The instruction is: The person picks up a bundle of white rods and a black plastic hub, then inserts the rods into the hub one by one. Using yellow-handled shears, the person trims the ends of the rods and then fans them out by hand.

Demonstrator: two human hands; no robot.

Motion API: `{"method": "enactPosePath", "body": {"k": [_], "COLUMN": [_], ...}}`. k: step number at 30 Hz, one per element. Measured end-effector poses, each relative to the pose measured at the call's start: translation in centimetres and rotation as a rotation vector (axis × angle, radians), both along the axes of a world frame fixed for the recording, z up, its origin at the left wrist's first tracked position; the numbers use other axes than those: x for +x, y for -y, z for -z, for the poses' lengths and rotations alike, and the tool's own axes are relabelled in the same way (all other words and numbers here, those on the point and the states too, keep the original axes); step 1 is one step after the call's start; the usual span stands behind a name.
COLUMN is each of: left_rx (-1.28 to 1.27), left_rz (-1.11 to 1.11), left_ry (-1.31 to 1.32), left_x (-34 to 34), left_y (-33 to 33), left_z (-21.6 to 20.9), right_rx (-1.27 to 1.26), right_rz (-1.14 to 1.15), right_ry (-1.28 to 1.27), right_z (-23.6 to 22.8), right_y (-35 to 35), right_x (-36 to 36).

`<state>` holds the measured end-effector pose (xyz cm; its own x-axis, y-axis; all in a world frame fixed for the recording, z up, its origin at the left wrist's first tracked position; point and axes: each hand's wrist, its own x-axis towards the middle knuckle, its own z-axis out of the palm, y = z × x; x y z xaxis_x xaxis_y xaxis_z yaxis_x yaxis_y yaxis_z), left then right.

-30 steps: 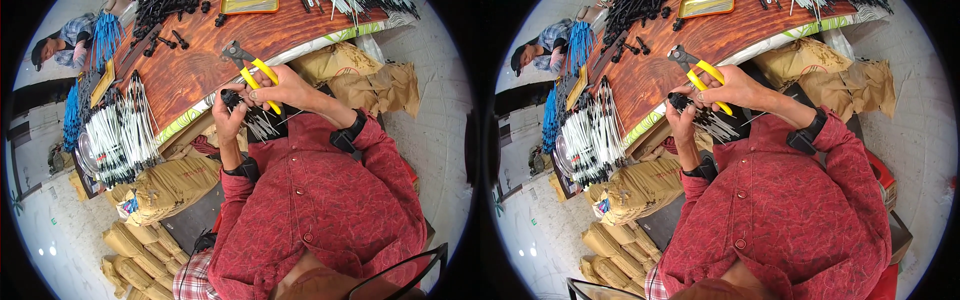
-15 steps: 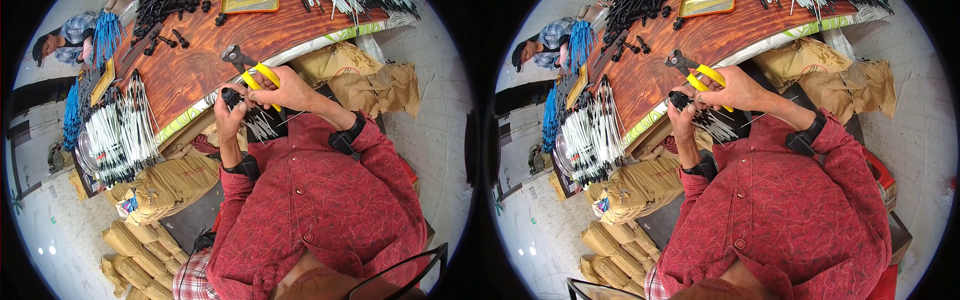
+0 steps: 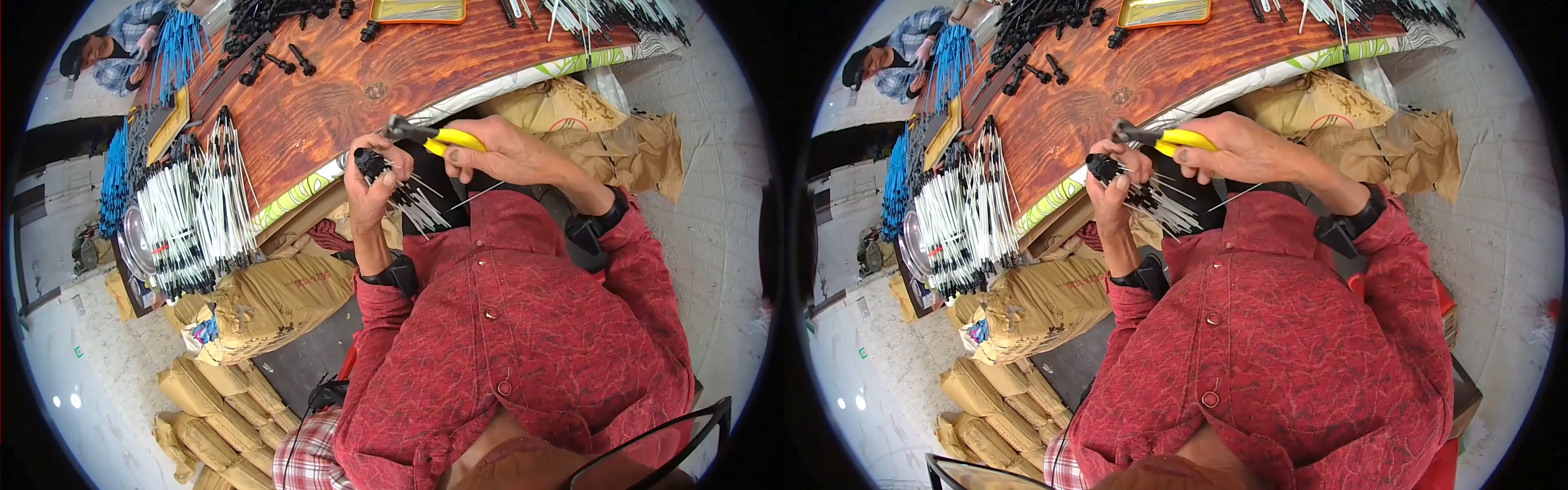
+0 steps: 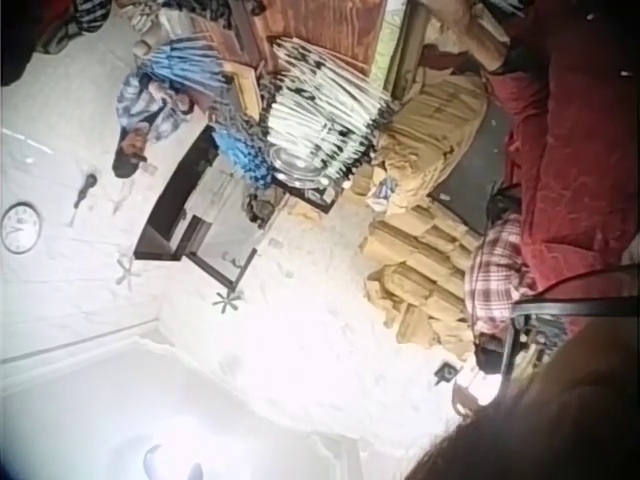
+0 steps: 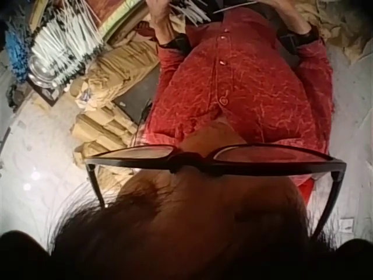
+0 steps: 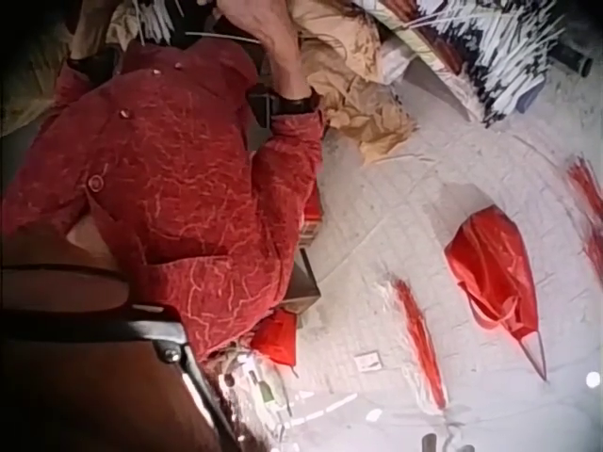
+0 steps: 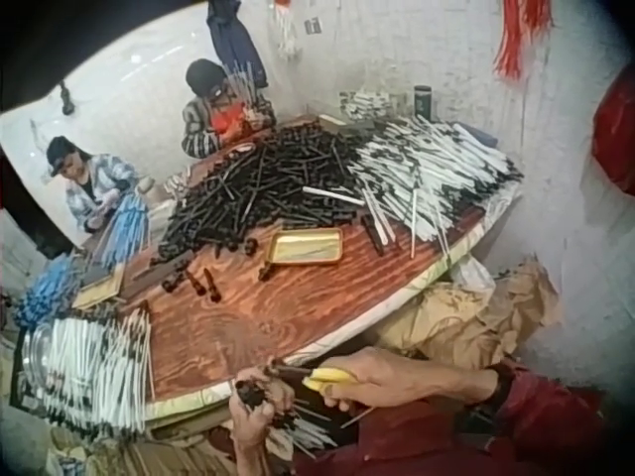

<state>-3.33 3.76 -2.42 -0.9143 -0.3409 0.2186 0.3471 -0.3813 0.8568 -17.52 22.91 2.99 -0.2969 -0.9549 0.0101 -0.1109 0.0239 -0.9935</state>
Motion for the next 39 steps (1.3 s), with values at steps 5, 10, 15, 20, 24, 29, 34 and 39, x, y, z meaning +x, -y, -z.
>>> {"method": "enactPosePath", "body": {"k": [5, 10, 15, 20, 24, 29, 34, 39], "left_rx": [0.029, 0.005, -0.047, -0.065, -0.045, -0.043, -0.079, -0.123], "left_rz": [0.019, 0.011, 0.037, 0.084, 0.126, 0.150, 0.122, 0.069], "left_ry": [0.033, 0.069, 0.060, 0.029, 0.017, 0.005, 0.012, 0.069], "left_x": [0.6, 0.9, 1.2, 0.7, 0.8, 0.7, 0.6, 0.7], "left_y": [0.3, 0.5, 1.2, 0.7, 0.7, 0.5, 0.4, 0.2], "left_z": [0.1, 0.5, 1.2, 0.6, 0.8, 0.7, 0.9, 0.9], "right_rx": [0.232, 0.282, 0.182, 0.115, 0.241, 0.176, 0.330, 0.244], "right_rz": [-0.116, -0.165, -0.223, -0.254, -0.310, -0.370, -0.396, -0.357], "right_ry": [-0.182, -0.308, -0.291, -0.484, -0.525, -0.282, -0.279, -0.558], "right_z": [-1.7, -3.1, -3.4, -3.2, -4.1, -4.5, -6.4, -6.9], "right_y": [-0.9, -1.2, -1.2, -0.8, -0.6, -0.1, 0.1, -0.3], "right_x": [-0.3, -0.5, -1.0, -1.3, -1.9, -2.8, -3.2, -2.9]}}
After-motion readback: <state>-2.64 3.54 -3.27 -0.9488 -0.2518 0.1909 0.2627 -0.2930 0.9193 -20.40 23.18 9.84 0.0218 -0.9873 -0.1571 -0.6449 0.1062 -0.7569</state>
